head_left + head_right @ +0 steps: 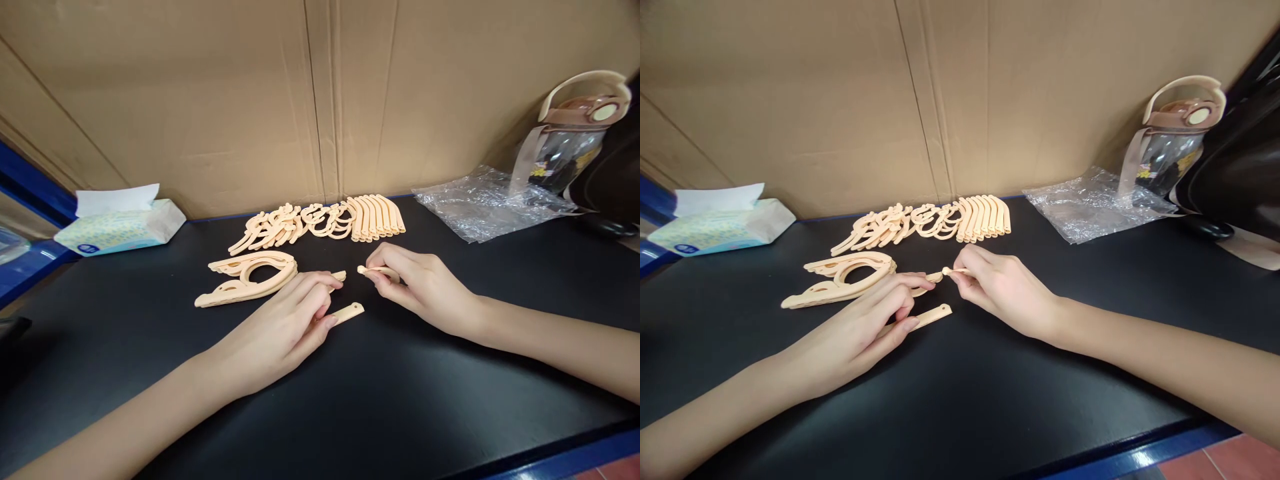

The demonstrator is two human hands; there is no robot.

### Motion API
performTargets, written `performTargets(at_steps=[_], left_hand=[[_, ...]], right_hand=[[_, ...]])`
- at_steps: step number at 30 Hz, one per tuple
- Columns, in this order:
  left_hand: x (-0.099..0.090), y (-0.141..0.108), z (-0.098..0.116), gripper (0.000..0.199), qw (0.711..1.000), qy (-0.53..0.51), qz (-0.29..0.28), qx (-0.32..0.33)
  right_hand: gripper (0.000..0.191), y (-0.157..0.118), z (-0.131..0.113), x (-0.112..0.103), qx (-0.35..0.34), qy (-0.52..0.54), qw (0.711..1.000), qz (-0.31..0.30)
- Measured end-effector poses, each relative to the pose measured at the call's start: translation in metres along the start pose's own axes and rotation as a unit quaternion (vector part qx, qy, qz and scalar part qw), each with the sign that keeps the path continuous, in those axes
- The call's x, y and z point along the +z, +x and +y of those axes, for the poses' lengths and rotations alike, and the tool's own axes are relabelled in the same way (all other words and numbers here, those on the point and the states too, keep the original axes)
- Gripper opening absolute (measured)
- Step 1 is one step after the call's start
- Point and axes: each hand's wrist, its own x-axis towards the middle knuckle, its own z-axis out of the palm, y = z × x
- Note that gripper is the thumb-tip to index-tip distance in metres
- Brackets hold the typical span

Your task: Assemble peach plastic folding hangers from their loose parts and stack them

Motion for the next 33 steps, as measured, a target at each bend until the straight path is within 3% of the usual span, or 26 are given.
performTargets(at_steps=[4,11,18,27,33], left_hand=[[0.0019,-0.0003,0.0002,0.012,1.0,0.031,-0.002,-0.001],[0.0039,-0.0009,0.0016,0.02,0.998,0.063,-0.007,0.002],[0.0028,0.0007,0.0016,0.024,0.998,0.035,0.042,0.008],[0.002,-0.0007,0.003,0.005,0.997,0.041,0.054,0.025],[0.0034,0.0012,0.0012,0.012,0.995,0.077,0.047,0.042]], right_hand=[[0.015,-0.0013,-0.002,-0.0004,0.043,-0.008,0.998,-0.035],[0.028,-0.0014,-0.0034,0.0004,0.037,-0.027,0.996,-0.078],[0.034,0.0001,-0.0046,-0.0012,0.037,-0.025,0.996,-0.079],[0.034,-0.0006,-0.0057,-0.0008,0.014,-0.009,0.995,-0.095],[0.031,-0.0011,-0.005,-0.0016,0.034,0.018,0.995,-0.096]])
